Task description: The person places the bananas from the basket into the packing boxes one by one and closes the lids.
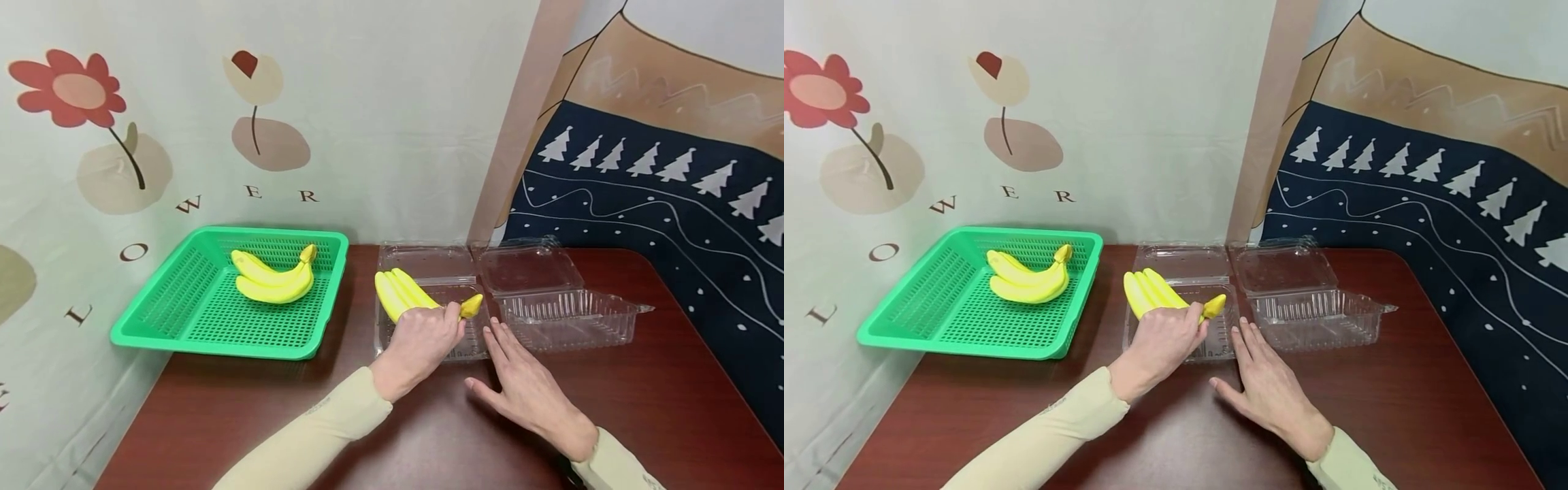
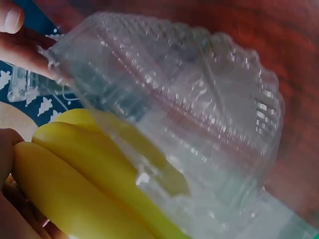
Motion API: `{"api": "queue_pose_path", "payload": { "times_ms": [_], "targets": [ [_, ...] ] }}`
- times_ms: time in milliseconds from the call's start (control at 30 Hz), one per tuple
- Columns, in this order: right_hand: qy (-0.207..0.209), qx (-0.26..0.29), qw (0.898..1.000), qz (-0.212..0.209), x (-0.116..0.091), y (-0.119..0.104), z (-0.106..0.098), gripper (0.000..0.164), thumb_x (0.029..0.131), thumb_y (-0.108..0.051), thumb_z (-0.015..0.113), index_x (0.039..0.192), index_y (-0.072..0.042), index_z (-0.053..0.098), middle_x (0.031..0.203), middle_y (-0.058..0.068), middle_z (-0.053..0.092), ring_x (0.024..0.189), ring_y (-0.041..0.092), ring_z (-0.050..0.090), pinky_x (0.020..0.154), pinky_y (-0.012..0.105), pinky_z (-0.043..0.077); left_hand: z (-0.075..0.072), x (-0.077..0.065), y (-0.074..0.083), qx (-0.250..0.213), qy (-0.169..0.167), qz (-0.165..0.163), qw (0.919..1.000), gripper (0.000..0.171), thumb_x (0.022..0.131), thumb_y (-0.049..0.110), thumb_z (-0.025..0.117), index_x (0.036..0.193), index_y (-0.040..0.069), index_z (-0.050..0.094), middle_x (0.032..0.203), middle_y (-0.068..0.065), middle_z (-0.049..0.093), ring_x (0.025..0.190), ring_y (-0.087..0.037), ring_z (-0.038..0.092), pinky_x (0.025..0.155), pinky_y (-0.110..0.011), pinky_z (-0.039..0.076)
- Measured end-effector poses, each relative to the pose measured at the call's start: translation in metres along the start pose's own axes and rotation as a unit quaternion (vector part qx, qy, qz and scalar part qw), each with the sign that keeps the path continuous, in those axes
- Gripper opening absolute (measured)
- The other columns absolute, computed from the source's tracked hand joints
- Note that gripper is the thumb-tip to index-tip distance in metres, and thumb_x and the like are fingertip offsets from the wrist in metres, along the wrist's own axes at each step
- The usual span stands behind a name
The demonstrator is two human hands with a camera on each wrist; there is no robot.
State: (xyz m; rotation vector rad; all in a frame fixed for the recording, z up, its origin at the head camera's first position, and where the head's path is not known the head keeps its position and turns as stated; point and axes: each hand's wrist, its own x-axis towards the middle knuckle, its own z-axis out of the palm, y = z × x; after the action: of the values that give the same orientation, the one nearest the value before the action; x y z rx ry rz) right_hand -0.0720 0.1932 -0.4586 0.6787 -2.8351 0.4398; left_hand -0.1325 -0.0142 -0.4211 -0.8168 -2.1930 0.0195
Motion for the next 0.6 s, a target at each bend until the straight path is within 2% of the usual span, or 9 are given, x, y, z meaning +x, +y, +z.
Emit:
{"api": "queue_pose_path", "payload": {
  "times_ms": [133, 267, 333, 400, 500, 600],
  "targets": [
    [0.004, -0.001, 1.0, -0.006, -0.0007, 0.0021, 0.0029, 0.092, 0.092, -0.055, 0.072, 0.149, 0.012, 0.045, 0.16, 0.029, 0.036, 0.145, 0.043, 0.041, 0.112, 0.054, 0.043, 0.0056, -0.0032, 0.0059, 0.011, -0.013, -0.015, 0.9997, 0.027, 0.094, 0.035, 0.072, 0.084, 0.014, 0.057, 0.048, 0.009, 0.047, 0.039, -0.011, 0.05, 0.036, -0.029, 0.042],
    [0.017, -0.006, 1.0, -0.018, -0.0014, 0.0039, 0.004, 0.093, 0.091, -0.054, 0.073, 0.148, 0.013, 0.045, 0.159, 0.029, 0.037, 0.144, 0.043, 0.042, 0.112, 0.054, 0.042, 0.0074, -0.005, 0.01, 0.019, -0.039, -0.032, 0.9985, 0.028, 0.096, 0.037, 0.069, 0.084, 0.016, 0.056, 0.047, 0.01, 0.045, 0.038, -0.011, 0.047, 0.035, -0.028, 0.039],
    [0.02, -0.01, 0.999, -0.023, -0.0016, 0.0046, 0.0044, 0.093, 0.091, -0.053, 0.073, 0.149, 0.013, 0.045, 0.159, 0.029, 0.038, 0.144, 0.043, 0.043, 0.113, 0.054, 0.042, 0.0072, -0.0048, 0.0107, 0.003, -0.059, -0.046, 0.9972, 0.027, 0.097, 0.038, 0.068, 0.086, 0.015, 0.058, 0.047, 0.009, 0.046, 0.039, -0.01, 0.047, 0.035, -0.028, 0.037],
    [0.02, -0.013, 0.999, -0.026, -0.0017, 0.005, 0.0046, 0.093, 0.091, -0.053, 0.073, 0.149, 0.013, 0.044, 0.159, 0.029, 0.038, 0.144, 0.043, 0.043, 0.113, 0.054, 0.041, 0.0065, -0.0043, 0.0103, -0.033, -0.086, -0.064, 0.9937, 0.025, 0.098, 0.037, 0.068, 0.089, 0.014, 0.06, 0.048, 0.008, 0.048, 0.039, -0.01, 0.047, 0.034, -0.027, 0.036],
    [0.014, -0.015, 0.999, -0.026, -0.0017, 0.0053, 0.0047, 0.093, 0.091, -0.054, 0.072, 0.149, 0.013, 0.044, 0.16, 0.029, 0.037, 0.145, 0.043, 0.042, 0.113, 0.054, 0.041, 0.0042, -0.0024, 0.0074, -0.108, -0.133, -0.095, 0.9806, 0.023, 0.098, 0.035, 0.068, 0.094, 0.013, 0.063, 0.051, 0.006, 0.047, 0.041, -0.011, 0.047, 0.035, -0.028, 0.035],
    [0.005, -0.015, 1.0, -0.023, -0.0016, 0.0055, 0.0044, 0.093, 0.091, -0.054, 0.073, 0.15, 0.012, 0.044, 0.161, 0.028, 0.036, 0.146, 0.042, 0.041, 0.114, 0.054, 0.04, 0.0017, 0.0, 0.0032, -0.184, -0.182, -0.133, 0.9568, 0.021, 0.098, 0.035, 0.067, 0.098, 0.014, 0.065, 0.054, 0.007, 0.044, 0.045, -0.012, 0.046, 0.038, -0.029, 0.035]
  ]
}}
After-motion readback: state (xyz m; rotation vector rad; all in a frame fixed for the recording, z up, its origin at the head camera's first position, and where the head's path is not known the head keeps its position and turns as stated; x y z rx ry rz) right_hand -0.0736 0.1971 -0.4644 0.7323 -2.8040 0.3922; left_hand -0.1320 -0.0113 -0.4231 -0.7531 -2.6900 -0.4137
